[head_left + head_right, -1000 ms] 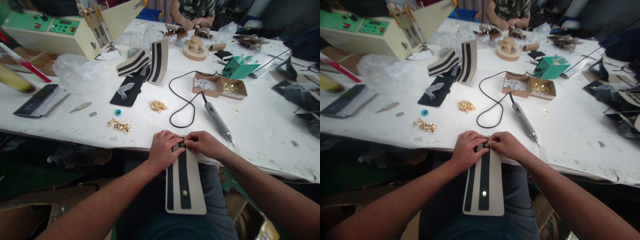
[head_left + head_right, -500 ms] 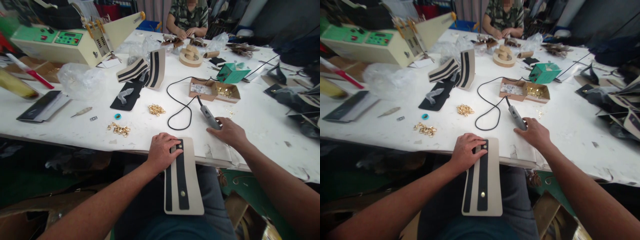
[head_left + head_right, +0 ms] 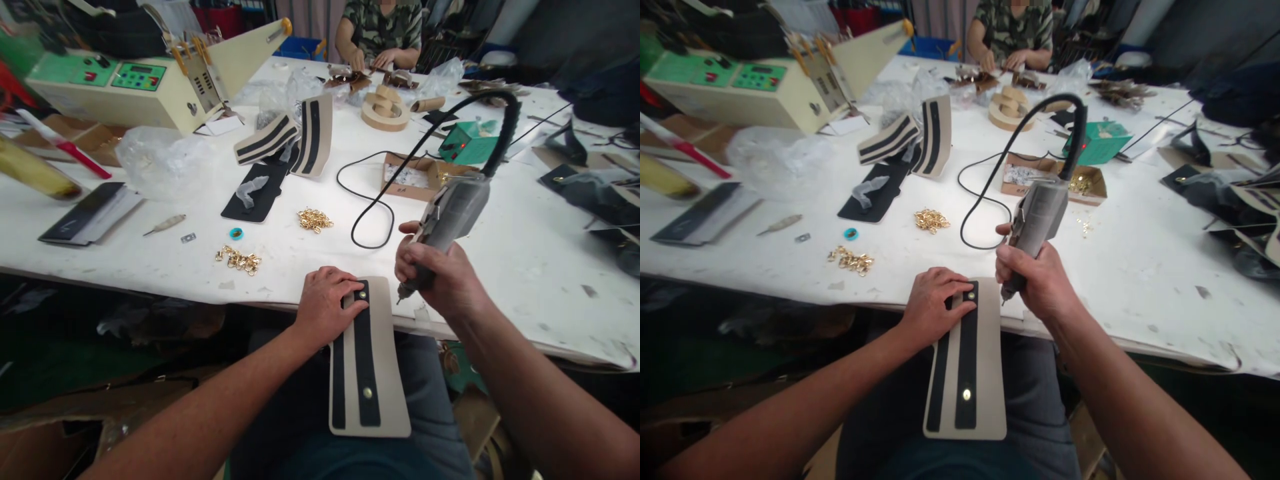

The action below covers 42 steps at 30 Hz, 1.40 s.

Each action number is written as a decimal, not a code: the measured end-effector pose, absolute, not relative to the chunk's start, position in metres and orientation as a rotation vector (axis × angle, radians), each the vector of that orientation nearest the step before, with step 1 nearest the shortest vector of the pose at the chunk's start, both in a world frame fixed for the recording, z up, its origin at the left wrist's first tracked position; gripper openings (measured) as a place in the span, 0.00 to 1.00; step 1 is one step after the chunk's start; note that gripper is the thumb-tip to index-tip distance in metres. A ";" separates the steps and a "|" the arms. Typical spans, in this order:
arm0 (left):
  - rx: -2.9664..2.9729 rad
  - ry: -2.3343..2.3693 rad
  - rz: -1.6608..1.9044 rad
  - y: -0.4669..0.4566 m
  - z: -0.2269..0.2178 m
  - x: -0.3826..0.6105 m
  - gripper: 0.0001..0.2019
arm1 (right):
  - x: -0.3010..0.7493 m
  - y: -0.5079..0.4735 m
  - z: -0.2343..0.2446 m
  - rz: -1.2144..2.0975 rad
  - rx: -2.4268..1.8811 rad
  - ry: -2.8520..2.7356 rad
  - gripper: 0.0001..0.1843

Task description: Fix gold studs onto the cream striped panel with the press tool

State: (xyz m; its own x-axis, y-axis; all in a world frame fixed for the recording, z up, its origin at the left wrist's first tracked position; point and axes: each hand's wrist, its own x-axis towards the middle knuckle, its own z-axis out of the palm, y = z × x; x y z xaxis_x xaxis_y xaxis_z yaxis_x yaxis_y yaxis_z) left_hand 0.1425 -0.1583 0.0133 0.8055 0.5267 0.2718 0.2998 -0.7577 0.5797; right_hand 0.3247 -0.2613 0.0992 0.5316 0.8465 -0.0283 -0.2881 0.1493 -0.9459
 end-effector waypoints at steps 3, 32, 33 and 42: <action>2.468 0.601 0.574 -0.158 0.014 0.141 0.15 | 0.298 -0.242 0.094 0.722 -1.107 -0.604 0.18; 2.491 0.592 0.558 -0.159 0.013 0.141 0.12 | 0.282 -0.239 0.066 0.648 -1.245 -0.981 0.17; 2.493 0.596 0.559 -0.159 0.012 0.141 0.13 | 0.282 -0.240 0.067 0.656 -1.248 -1.012 0.17; 2.519 0.600 0.576 -0.160 0.011 0.143 0.10 | 0.288 -0.243 0.062 0.682 -1.186 -1.142 0.13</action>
State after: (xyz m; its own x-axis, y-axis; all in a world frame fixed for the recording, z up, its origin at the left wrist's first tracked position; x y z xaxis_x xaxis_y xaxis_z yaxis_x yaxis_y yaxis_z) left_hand 0.1427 -0.1597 0.0112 0.8151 0.5060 0.2820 0.3021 -0.7867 0.5383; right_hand 0.2882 -0.2427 0.0617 0.3261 0.8903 0.3179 0.1415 0.2865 -0.9476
